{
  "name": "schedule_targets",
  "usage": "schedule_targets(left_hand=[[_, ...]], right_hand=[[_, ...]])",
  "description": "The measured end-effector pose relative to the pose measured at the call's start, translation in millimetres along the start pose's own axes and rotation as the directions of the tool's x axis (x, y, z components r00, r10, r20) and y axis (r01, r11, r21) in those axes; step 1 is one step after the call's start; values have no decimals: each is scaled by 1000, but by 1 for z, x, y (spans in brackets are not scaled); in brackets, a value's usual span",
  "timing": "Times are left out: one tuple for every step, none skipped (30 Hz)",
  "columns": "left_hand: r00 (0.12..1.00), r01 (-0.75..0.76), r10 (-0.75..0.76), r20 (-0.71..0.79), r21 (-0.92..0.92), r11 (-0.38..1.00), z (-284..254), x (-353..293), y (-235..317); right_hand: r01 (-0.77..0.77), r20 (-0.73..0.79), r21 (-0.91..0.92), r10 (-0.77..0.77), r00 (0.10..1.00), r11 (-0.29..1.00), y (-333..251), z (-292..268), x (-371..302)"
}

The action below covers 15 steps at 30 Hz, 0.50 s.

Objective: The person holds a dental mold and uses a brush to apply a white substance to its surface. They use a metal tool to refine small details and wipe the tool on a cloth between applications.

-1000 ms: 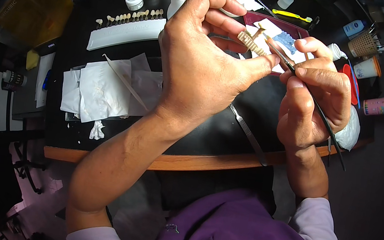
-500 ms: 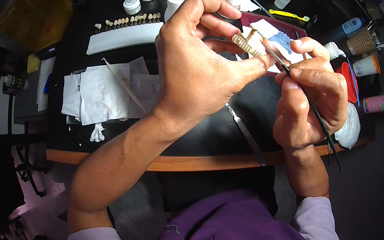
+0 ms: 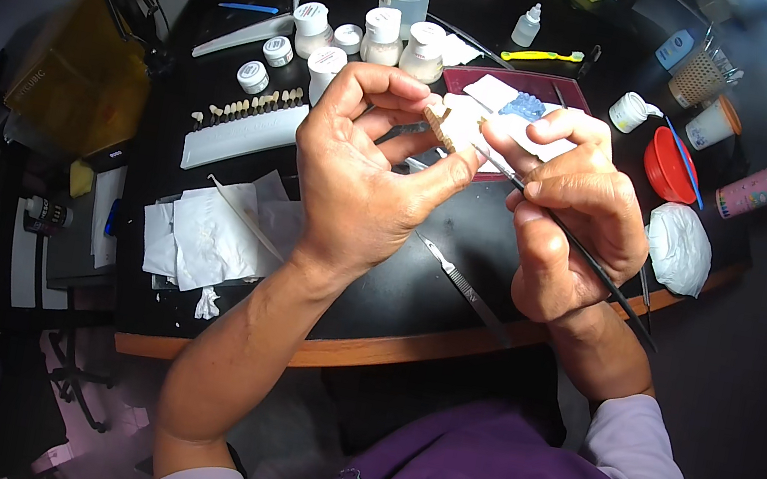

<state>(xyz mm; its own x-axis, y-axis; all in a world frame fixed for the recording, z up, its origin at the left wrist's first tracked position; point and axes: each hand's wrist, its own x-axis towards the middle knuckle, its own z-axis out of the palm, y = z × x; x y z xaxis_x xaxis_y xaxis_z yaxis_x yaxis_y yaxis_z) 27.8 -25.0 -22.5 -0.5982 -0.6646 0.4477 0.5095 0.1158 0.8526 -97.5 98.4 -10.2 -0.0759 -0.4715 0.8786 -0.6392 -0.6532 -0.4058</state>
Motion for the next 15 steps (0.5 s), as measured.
schedule_targets(left_hand=[[1000,-10,10,6,-13,1000,0,0,0],[1000,-20,21,9,-29,999,0,0,-1],[999,-31,32,12,-46,998,0,0,-1],[998,-52,53,27,-54,997,1,1,-2],[998,-58,60,33,-59,997,1,1,-3],[997,-63,66,40,-64,996,0,1,-4],[996,-69,72,46,-69,995,0,1,-4],[996,-68,71,50,-75,995,1,0,-4],[996,-69,73,50,-73,995,1,-1,-3],[996,-71,75,49,-71,995,0,-1,-3],[996,-71,74,51,-71,995,0,-1,-3],[996,-71,75,52,-72,995,0,-1,-3],[996,-71,75,53,-72,995,0,-1,-3],[996,-69,73,53,-73,995,0,-1,-3],[996,-74,77,54,-64,995,0,-1,-4]], right_hand=[[-4,8,-12,5,1000,1000,-2,0,0],[-2,6,12,2,1000,1000,-4,0,2],[-16,-21,-9,16,1000,1000,-7,0,2],[-31,-48,-29,30,998,999,-10,0,2],[-47,-73,-45,44,996,998,-13,0,3],[-42,-55,-62,38,998,997,-15,-1,4],[-49,-61,-54,46,997,997,-17,0,6],[-59,-68,-44,56,996,997,-18,1,6],[-69,-75,-34,66,995,997,-18,2,6],[-53,-63,-49,49,997,997,-17,1,5],[-58,-62,-49,55,997,997,-18,0,5],[-63,-61,-49,60,996,997,-19,0,6],[-68,-60,-49,65,996,996,-19,0,6],[-77,-62,-49,74,995,996,-20,0,6],[-85,-64,-49,82,995,995,-20,0,5]])
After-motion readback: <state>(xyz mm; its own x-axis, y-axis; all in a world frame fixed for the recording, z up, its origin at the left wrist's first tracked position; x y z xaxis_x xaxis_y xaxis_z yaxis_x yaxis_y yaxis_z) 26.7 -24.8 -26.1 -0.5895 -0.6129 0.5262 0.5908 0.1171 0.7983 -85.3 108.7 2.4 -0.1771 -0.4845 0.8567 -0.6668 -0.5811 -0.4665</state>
